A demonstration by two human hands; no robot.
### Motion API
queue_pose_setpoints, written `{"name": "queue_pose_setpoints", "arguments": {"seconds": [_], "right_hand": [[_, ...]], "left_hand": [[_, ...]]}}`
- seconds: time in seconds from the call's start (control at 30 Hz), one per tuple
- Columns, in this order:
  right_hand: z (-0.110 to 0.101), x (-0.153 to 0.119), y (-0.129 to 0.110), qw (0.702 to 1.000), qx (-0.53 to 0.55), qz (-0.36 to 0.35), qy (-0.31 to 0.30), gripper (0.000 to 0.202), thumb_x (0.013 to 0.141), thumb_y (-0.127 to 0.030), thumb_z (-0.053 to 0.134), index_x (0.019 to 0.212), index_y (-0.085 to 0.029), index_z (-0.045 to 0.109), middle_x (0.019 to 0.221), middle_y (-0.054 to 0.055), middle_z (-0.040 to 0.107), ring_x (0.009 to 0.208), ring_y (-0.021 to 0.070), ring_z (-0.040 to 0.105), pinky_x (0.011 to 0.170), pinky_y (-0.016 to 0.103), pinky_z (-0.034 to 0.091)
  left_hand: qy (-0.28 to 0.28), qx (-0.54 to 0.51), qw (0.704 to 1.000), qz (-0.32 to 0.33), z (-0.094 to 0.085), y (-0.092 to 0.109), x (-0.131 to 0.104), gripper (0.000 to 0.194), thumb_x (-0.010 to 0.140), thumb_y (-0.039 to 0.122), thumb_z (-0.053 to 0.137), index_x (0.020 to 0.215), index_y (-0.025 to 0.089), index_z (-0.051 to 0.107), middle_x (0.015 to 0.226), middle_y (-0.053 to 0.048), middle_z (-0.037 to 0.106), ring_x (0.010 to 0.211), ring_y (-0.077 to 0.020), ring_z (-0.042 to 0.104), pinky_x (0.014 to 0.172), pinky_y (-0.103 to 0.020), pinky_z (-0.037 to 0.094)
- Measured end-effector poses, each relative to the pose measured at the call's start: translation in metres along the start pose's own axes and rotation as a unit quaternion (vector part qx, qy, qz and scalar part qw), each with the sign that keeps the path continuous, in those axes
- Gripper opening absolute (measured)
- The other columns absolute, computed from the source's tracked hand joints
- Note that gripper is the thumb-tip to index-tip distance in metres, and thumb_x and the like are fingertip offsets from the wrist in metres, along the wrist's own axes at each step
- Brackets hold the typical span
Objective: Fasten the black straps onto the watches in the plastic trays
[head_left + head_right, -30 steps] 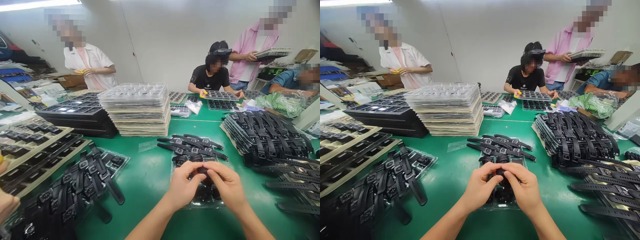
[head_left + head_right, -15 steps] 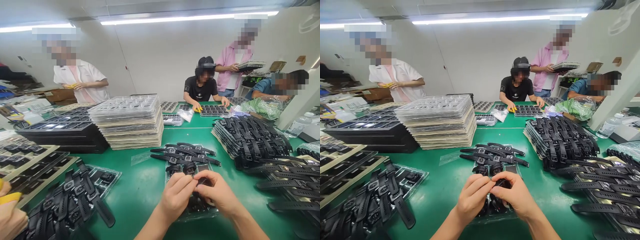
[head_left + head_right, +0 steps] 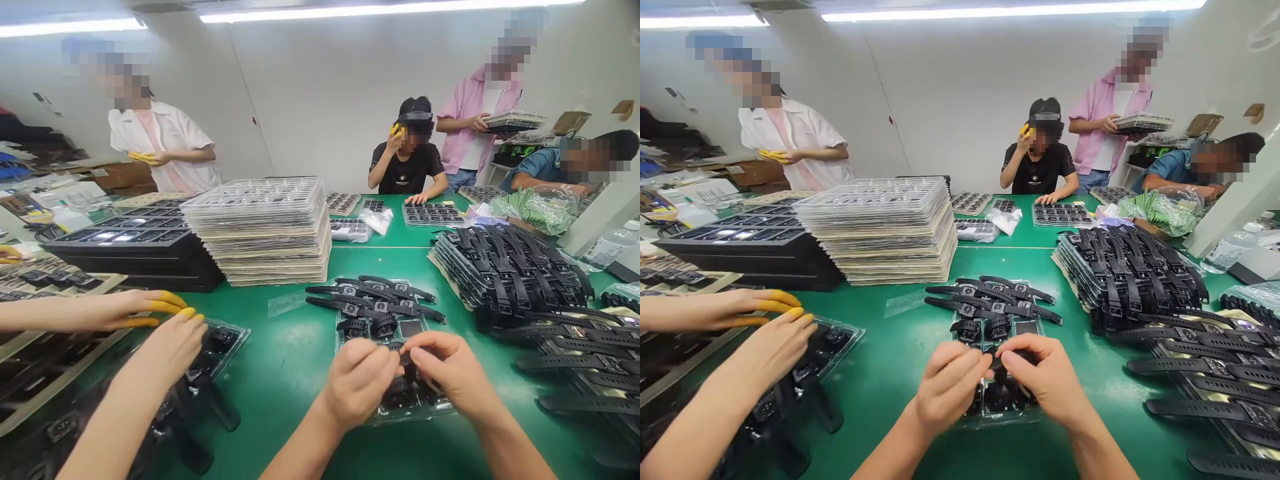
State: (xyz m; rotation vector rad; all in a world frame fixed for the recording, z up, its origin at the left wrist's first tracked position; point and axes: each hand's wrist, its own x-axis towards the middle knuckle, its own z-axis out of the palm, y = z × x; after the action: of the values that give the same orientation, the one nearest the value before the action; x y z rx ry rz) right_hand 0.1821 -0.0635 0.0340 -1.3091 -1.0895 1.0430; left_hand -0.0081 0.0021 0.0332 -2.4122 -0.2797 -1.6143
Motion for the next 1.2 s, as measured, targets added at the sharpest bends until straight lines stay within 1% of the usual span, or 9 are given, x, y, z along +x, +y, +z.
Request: {"name": "queue_pose_setpoints", "arguments": {"seconds": [0.1,0.17,0.37,0.57,0.67,0.73,0.93,1.07,1.2], "right_hand": [[-0.026,0.025,0.006,0.988,-0.094,-0.044,0.113,0.032,0.083,-0.046,0.071,0.1,-0.021,0.079,0.092,0.006,0.076,0.078,0.0207,0.065,0.071,0.031,0.052],[-0.041,0.047,0.01,0.978,-0.14,-0.072,0.135,0.037,0.086,-0.049,0.066,0.108,-0.02,0.074,0.108,0.01,0.075,0.096,0.0252,0.067,0.084,0.036,0.053],[-0.05,0.093,0.024,0.967,-0.242,-0.049,-0.065,0.014,0.078,-0.029,0.073,0.087,-0.019,0.074,0.091,0.005,0.077,0.085,0.0226,0.071,0.078,0.034,0.054],[-0.043,0.095,0.024,0.911,-0.377,-0.061,-0.152,0.002,0.076,-0.022,0.076,0.076,-0.023,0.074,0.088,0.002,0.077,0.084,0.0236,0.071,0.083,0.036,0.053],[-0.048,0.099,0.016,0.886,-0.434,-0.085,-0.141,0.009,0.085,-0.029,0.073,0.079,-0.024,0.076,0.114,0.007,0.075,0.109,0.0269,0.066,0.099,0.038,0.047],[-0.056,0.105,0.015,0.868,-0.482,-0.071,-0.094,0.019,0.096,-0.031,0.062,0.086,-0.021,0.076,0.116,0.012,0.073,0.113,0.0275,0.064,0.101,0.042,0.046],[-0.07,0.112,0.026,0.809,-0.586,0.029,-0.047,0.019,0.098,-0.034,0.068,0.094,-0.015,0.068,0.09,0.002,0.07,0.075,0.0157,0.067,0.072,0.033,0.057],[-0.071,0.105,-0.004,0.81,-0.585,-0.044,-0.017,0.01,0.09,-0.022,0.071,0.082,-0.02,0.064,0.077,0.001,0.069,0.069,0.0178,0.063,0.065,0.03,0.05],[-0.074,0.085,-0.06,0.816,-0.554,-0.164,0.033,0.006,0.091,-0.024,0.06,0.089,-0.025,0.065,0.094,0.006,0.074,0.089,0.025,0.065,0.073,0.034,0.048]], "left_hand": [[0.015,0.002,0.992,-0.123,-0.001,-0.01,0.002,0.014,0.096,0.008,0.059,0.099,0.017,0.068,0.086,-0.005,0.071,0.084,-0.0181,0.061,0.076,-0.031,0.055],[0.03,0.011,0.985,-0.169,0.0,-0.015,0.001,0.014,0.097,0.01,0.056,0.101,0.019,0.067,0.088,-0.006,0.069,0.086,-0.0184,0.062,0.077,-0.032,0.054],[0.023,-0.017,0.983,-0.179,0.002,-0.014,-0.002,0.017,0.094,0.006,0.057,0.101,0.019,0.065,0.089,-0.005,0.069,0.082,-0.018,0.062,0.075,-0.032,0.053],[0.031,-0.026,0.979,-0.202,0.001,-0.015,0.0,0.016,0.093,0.007,0.058,0.098,0.02,0.065,0.088,-0.004,0.07,0.081,-0.0176,0.063,0.074,-0.032,0.053],[0.028,-0.033,0.978,-0.206,0.002,-0.015,-0.001,0.015,0.093,0.007,0.058,0.097,0.019,0.065,0.087,-0.004,0.07,0.08,-0.0174,0.062,0.074,-0.032,0.052],[0.026,-0.041,0.978,-0.204,0.003,-0.015,-0.001,0.015,0.093,0.007,0.057,0.097,0.019,0.065,0.086,-0.004,0.069,0.079,-0.0174,0.062,0.073,-0.032,0.052],[0.021,-0.058,0.978,-0.197,0.007,-0.012,-0.003,0.015,0.092,0.005,0.058,0.095,0.019,0.065,0.084,-0.004,0.069,0.079,-0.017,0.061,0.073,-0.031,0.052],[0.008,-0.061,0.977,-0.203,0.008,-0.011,-0.004,0.014,0.093,0.008,0.058,0.092,0.019,0.066,0.083,-0.004,0.069,0.078,-0.017,0.061,0.073,-0.031,0.052],[0.005,-0.056,0.973,-0.223,0.005,-0.015,0.0,0.014,0.094,0.011,0.058,0.101,0.02,0.067,0.092,-0.005,0.071,0.087,-0.0185,0.063,0.08,-0.033,0.053]]}}
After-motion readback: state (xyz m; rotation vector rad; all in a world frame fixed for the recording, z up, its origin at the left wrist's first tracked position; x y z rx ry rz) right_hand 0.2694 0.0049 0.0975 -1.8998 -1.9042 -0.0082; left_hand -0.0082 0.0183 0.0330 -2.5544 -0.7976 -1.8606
